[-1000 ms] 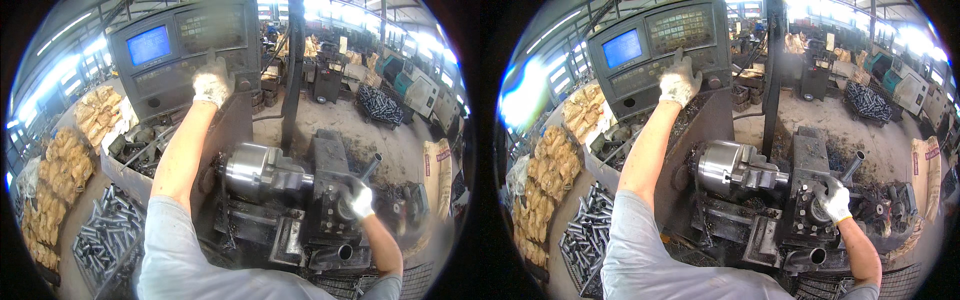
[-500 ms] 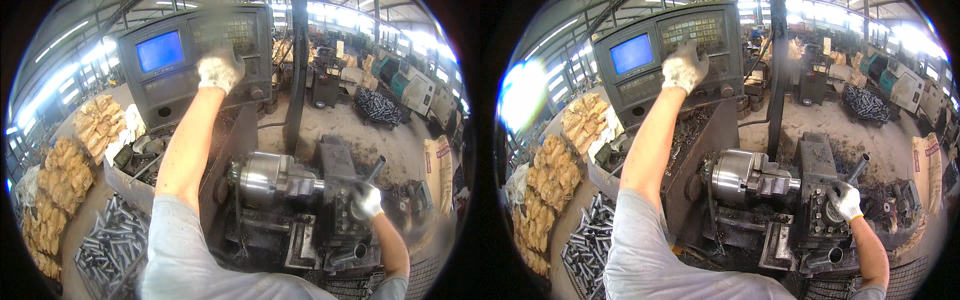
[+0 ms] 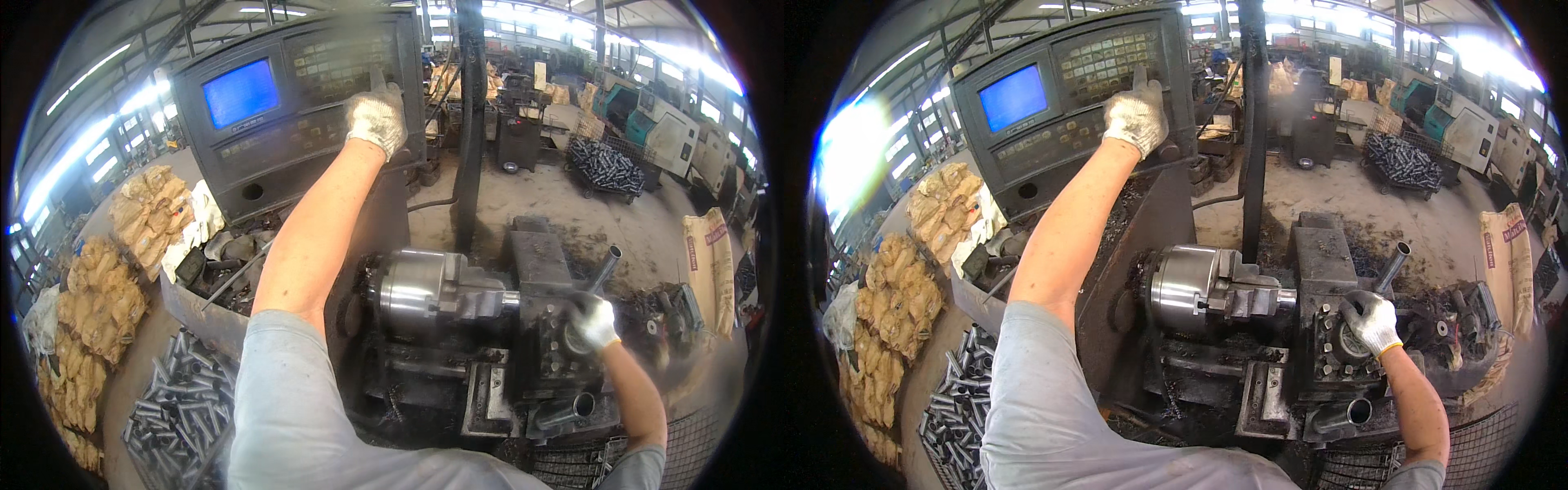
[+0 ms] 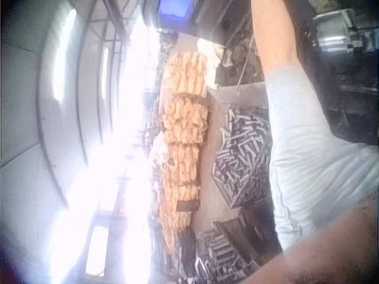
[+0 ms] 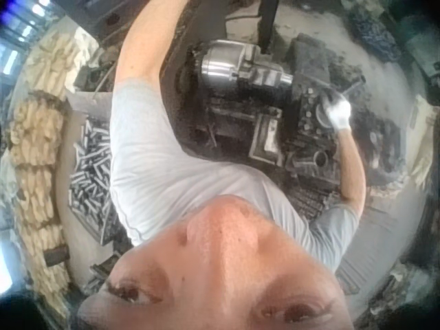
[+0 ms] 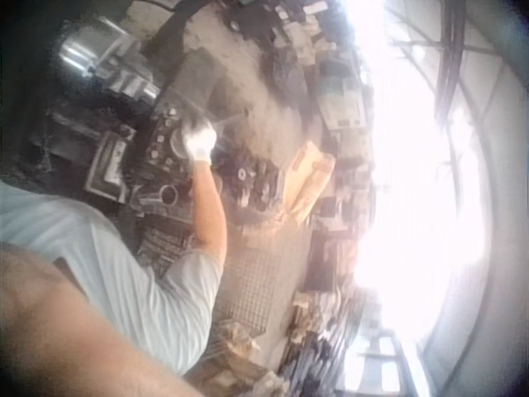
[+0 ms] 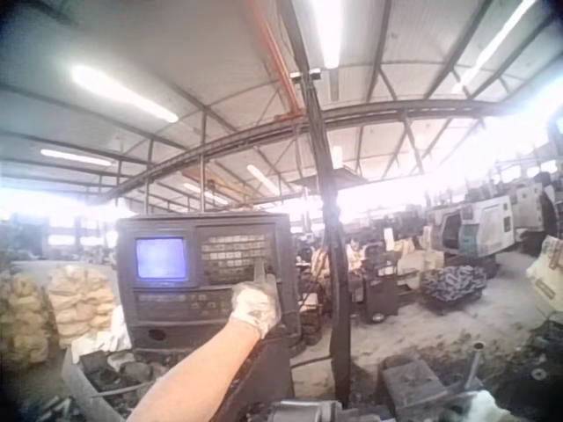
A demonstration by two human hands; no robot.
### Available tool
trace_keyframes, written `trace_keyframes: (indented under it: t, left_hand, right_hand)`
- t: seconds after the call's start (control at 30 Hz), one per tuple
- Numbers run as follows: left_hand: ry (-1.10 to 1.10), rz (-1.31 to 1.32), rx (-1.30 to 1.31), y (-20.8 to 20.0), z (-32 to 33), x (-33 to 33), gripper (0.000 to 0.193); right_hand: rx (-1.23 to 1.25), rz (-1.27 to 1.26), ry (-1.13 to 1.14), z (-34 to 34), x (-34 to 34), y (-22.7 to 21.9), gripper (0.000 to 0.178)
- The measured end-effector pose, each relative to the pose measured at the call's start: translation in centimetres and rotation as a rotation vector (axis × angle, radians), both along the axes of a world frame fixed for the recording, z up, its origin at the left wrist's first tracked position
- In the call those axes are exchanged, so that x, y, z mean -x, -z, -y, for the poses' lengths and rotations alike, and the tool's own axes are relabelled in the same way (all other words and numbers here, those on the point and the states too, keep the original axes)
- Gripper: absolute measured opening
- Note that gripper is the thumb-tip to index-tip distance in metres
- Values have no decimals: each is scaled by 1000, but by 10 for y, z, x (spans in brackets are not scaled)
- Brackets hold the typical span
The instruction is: The person repeatedly loads cylindrical metal tubes into a lathe chuck, secures them, and operates the machine to machine the parts. After each cycle, the person removes the finished tubes and places them into a nearby wire basket.
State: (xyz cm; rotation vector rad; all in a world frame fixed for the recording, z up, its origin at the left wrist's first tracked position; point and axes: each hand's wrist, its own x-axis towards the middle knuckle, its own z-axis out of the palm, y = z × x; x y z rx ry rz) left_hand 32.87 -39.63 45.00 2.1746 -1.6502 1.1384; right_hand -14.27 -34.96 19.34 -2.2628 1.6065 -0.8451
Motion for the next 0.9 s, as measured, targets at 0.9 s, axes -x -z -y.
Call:
trace_keyframes:
  t: [0.9]
  left_hand:
    - [-6, -152, 74, -12, 0, -15, 45]
  right_hand:
    - [87, -21, -6, 5, 5, 13, 27]
